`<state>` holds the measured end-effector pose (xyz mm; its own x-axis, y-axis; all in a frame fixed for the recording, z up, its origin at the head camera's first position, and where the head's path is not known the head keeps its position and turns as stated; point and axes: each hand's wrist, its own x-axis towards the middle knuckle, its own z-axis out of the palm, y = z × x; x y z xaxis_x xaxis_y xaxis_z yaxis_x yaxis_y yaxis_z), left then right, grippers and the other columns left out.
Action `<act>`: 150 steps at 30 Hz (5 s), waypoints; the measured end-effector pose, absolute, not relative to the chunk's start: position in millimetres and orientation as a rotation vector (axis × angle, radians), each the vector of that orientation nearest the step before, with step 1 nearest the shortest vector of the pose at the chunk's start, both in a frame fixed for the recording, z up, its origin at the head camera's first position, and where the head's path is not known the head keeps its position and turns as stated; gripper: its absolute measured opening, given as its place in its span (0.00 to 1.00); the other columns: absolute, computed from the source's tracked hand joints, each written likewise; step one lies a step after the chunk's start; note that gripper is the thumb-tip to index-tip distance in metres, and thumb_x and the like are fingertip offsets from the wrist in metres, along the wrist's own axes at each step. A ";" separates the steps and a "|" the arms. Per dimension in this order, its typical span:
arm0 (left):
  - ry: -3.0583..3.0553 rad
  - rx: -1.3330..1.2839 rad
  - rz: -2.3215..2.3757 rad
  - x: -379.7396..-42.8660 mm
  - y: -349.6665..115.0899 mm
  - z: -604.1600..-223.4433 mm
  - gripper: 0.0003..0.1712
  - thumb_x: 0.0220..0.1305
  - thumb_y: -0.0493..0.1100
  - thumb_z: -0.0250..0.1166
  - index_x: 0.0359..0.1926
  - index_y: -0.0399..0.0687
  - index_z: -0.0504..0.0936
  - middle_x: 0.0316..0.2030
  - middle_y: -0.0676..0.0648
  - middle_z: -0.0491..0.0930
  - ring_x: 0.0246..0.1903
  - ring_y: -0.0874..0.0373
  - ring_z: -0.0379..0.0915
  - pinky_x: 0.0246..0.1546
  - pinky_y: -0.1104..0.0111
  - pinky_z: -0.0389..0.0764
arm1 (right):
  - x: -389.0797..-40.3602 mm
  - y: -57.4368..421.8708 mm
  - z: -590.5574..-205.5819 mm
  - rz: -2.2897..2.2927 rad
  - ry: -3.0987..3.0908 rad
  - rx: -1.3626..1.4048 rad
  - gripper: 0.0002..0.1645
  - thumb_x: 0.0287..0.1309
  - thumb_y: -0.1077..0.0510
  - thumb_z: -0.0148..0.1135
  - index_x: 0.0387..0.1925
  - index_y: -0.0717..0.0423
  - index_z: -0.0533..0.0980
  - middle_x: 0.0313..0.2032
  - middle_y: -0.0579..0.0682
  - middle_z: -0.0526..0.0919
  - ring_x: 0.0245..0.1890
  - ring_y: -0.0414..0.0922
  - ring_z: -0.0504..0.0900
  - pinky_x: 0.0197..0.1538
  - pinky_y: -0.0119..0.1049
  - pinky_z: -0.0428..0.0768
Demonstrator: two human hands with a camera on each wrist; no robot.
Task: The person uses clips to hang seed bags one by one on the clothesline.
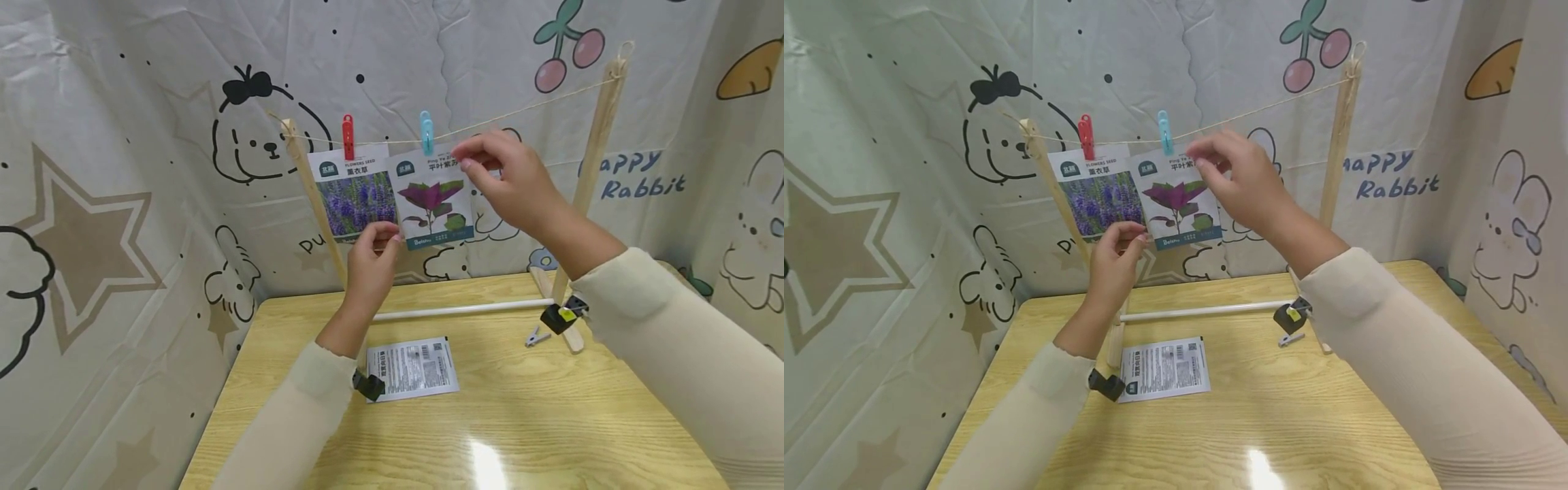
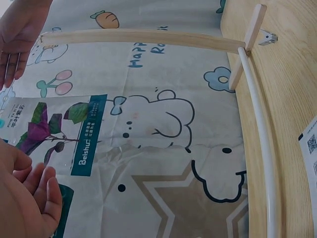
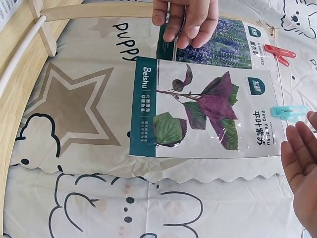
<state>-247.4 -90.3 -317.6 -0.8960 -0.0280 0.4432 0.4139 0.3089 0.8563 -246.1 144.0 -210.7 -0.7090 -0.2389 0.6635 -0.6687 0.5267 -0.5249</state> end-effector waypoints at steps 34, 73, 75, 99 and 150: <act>-2.198 -0.338 -1.686 -239.4 -103.0 -329.0 0.11 0.73 0.43 0.61 0.50 0.42 0.80 0.46 0.44 0.85 0.44 0.52 0.81 0.45 0.69 0.80 | -237.0 159.7 -238.2 1.103 -2.258 0.748 0.14 0.75 0.59 0.52 0.53 0.59 0.80 0.46 0.50 0.79 0.45 0.35 0.74 0.53 0.20 0.73; -2.224 -0.339 -1.657 -235.9 -103.4 -348.6 0.07 0.71 0.38 0.62 0.47 0.44 0.82 0.44 0.44 0.86 0.43 0.55 0.81 0.44 0.69 0.80 | -232.3 179.6 -283.4 1.070 -2.320 0.670 0.13 0.75 0.59 0.53 0.53 0.57 0.80 0.50 0.51 0.82 0.46 0.36 0.75 0.51 0.18 0.72; -2.240 -0.340 -1.647 -235.4 -103.8 -348.9 0.07 0.71 0.39 0.62 0.47 0.44 0.82 0.44 0.45 0.86 0.43 0.55 0.81 0.45 0.68 0.80 | -232.3 180.3 -286.3 1.069 -2.330 0.656 0.13 0.75 0.59 0.53 0.53 0.58 0.80 0.50 0.51 0.82 0.46 0.35 0.75 0.50 0.18 0.72; -2.272 -0.309 -1.662 -230.0 -107.8 -362.4 0.09 0.71 0.40 0.62 0.49 0.44 0.81 0.44 0.48 0.85 0.43 0.56 0.80 0.47 0.68 0.81 | -230.0 189.0 -310.2 1.082 -2.366 0.590 0.13 0.75 0.57 0.54 0.53 0.55 0.80 0.46 0.51 0.82 0.46 0.39 0.76 0.50 0.18 0.71; -2.417 -0.291 -1.619 -218.0 -117.9 -401.3 0.09 0.70 0.39 0.63 0.49 0.45 0.82 0.46 0.47 0.83 0.49 0.54 0.78 0.51 0.62 0.76 | -216.8 213.3 -371.1 1.167 -2.441 0.543 0.14 0.75 0.58 0.53 0.54 0.56 0.80 0.48 0.50 0.81 0.44 0.25 0.72 0.51 0.15 0.69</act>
